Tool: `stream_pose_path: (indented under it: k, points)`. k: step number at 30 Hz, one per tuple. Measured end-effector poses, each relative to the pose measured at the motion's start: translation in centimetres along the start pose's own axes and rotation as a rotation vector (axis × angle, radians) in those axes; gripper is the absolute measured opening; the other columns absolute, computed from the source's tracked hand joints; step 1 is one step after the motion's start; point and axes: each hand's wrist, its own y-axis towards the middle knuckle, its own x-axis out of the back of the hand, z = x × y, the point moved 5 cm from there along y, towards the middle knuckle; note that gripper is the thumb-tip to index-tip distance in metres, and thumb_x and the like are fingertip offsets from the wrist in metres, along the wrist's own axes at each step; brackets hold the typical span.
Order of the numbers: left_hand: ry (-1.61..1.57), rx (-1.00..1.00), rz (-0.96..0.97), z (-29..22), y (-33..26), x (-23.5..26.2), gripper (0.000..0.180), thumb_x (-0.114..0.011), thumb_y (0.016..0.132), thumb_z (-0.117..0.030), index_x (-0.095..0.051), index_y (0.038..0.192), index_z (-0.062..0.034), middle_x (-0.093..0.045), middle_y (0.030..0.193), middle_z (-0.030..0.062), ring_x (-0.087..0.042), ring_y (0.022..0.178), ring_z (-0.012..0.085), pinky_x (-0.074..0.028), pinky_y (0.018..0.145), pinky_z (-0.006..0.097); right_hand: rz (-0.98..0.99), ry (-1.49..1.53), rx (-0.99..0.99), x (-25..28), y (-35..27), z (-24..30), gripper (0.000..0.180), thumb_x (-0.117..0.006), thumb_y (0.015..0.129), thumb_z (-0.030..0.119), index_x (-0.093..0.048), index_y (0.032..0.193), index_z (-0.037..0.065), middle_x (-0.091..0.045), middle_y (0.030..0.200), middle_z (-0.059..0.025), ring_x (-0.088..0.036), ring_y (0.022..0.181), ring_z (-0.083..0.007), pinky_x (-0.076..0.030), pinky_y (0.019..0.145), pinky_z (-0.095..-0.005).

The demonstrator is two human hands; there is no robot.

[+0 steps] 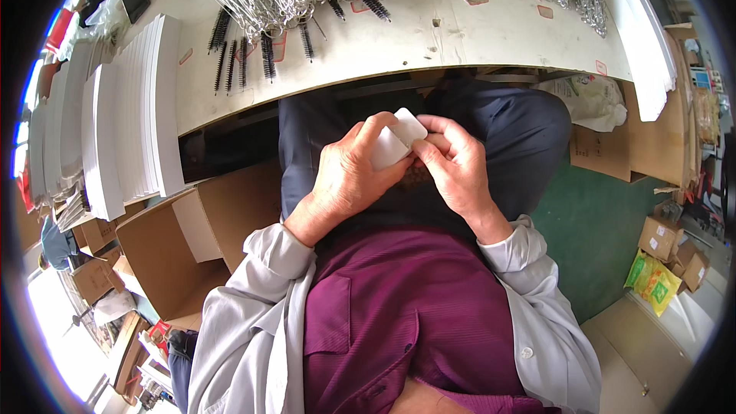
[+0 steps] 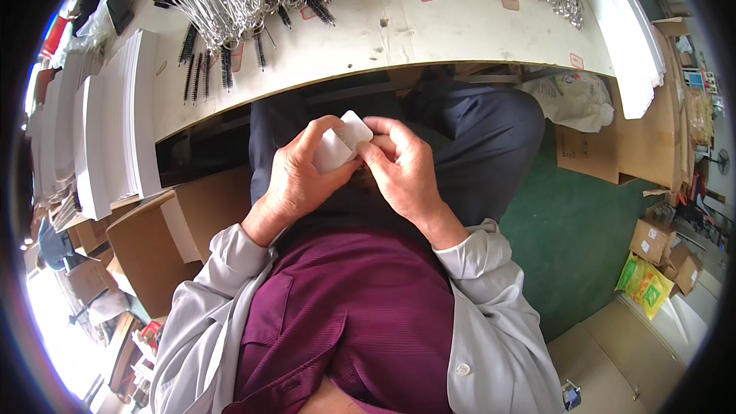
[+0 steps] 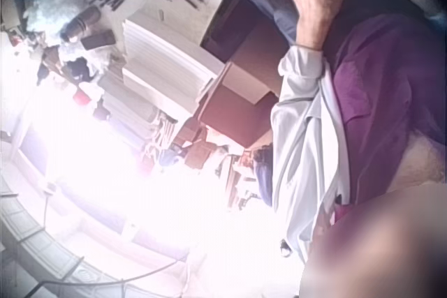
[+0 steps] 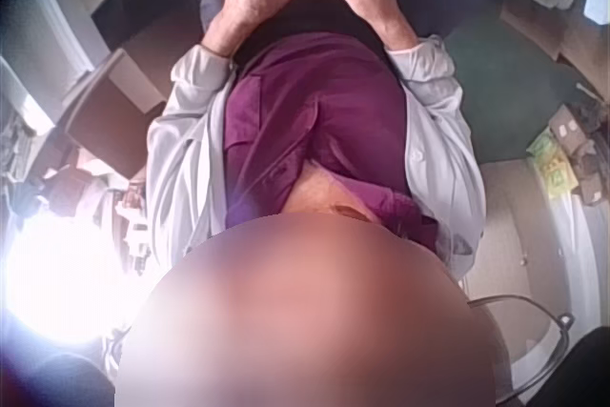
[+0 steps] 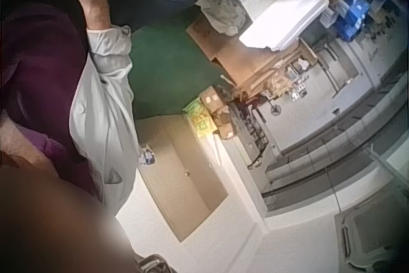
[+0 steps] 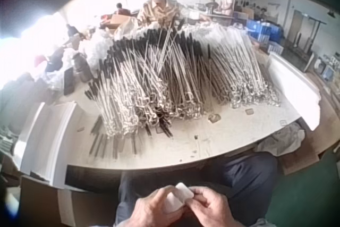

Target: Counting thin wire brushes and placing them into cardboard boxes.

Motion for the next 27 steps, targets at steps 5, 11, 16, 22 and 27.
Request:
stream_pose_path:
  k: [5, 11, 16, 22, 27]
  points:
    - [0.014, -0.034, 0.010, 0.2, -0.4, -0.3, 0.055, -0.087, 0.079, -0.022, -0.058, 0.124, -0.0132, -0.072, 0.104, 0.0151, -0.074, 0.089, 0.0354, -0.062, 0.074, 0.042, 0.016, -0.118, -0.003, 0.0, 0.4, 0.2, 0.011, -0.068, 0.098, 0.003, -0.071, 0.107, -0.003, -0.073, 0.081, -0.0052, -0.065, 0.072, -0.0053, -0.052, 0.063, -0.0236]
    - [-0.006, -0.047, -0.011, 0.1, -0.6, -0.2, 0.058, -0.085, 0.079, -0.021, -0.053, 0.126, -0.0126, -0.072, 0.103, 0.0162, -0.074, 0.088, 0.0366, -0.062, 0.073, 0.043, -0.014, -0.568, 0.378, -1.2, 0.3, 2.6, 0.007, -0.071, 0.092, 0.005, -0.068, 0.091, -0.001, -0.068, 0.072, -0.0139, -0.067, 0.061, -0.0211, -0.052, 0.058, -0.0309]
    - [0.018, 0.024, -0.026, 0.5, -1.0, -0.1, 0.063, -0.085, 0.080, -0.023, -0.046, 0.129, -0.0112, -0.074, 0.101, 0.0163, -0.075, 0.088, 0.0372, -0.061, 0.072, 0.044, 0.040, -0.335, 0.184, -1.4, 0.4, 2.3, 0.016, -0.074, 0.094, 0.013, -0.072, 0.091, -0.003, -0.070, 0.076, -0.0137, -0.068, 0.062, -0.0198, -0.052, 0.056, -0.0321]
    - [0.058, 0.027, -0.112, 0.7, -1.3, -0.2, 0.068, -0.086, 0.078, -0.026, -0.046, 0.129, -0.0069, -0.073, 0.091, 0.0174, -0.075, 0.082, 0.0377, -0.061, 0.069, 0.045, 0.024, -0.291, 0.217, -1.9, 0.6, 1.6, 0.017, -0.075, 0.095, 0.014, -0.073, 0.089, -0.002, -0.073, 0.076, -0.0111, -0.068, 0.066, -0.0113, -0.052, 0.058, -0.0282]
    - [0.070, -0.045, -0.107, 0.6, -1.4, -0.7, 0.062, -0.086, 0.077, -0.023, -0.052, 0.124, -0.0037, -0.073, 0.092, 0.0180, -0.075, 0.081, 0.0362, -0.062, 0.067, 0.044, 0.013, -0.218, 0.078, -1.9, 0.7, 0.4, 0.016, -0.078, 0.094, 0.013, -0.070, 0.089, 0.000, -0.074, 0.079, -0.0055, -0.068, 0.074, -0.0074, -0.055, 0.065, -0.0247]
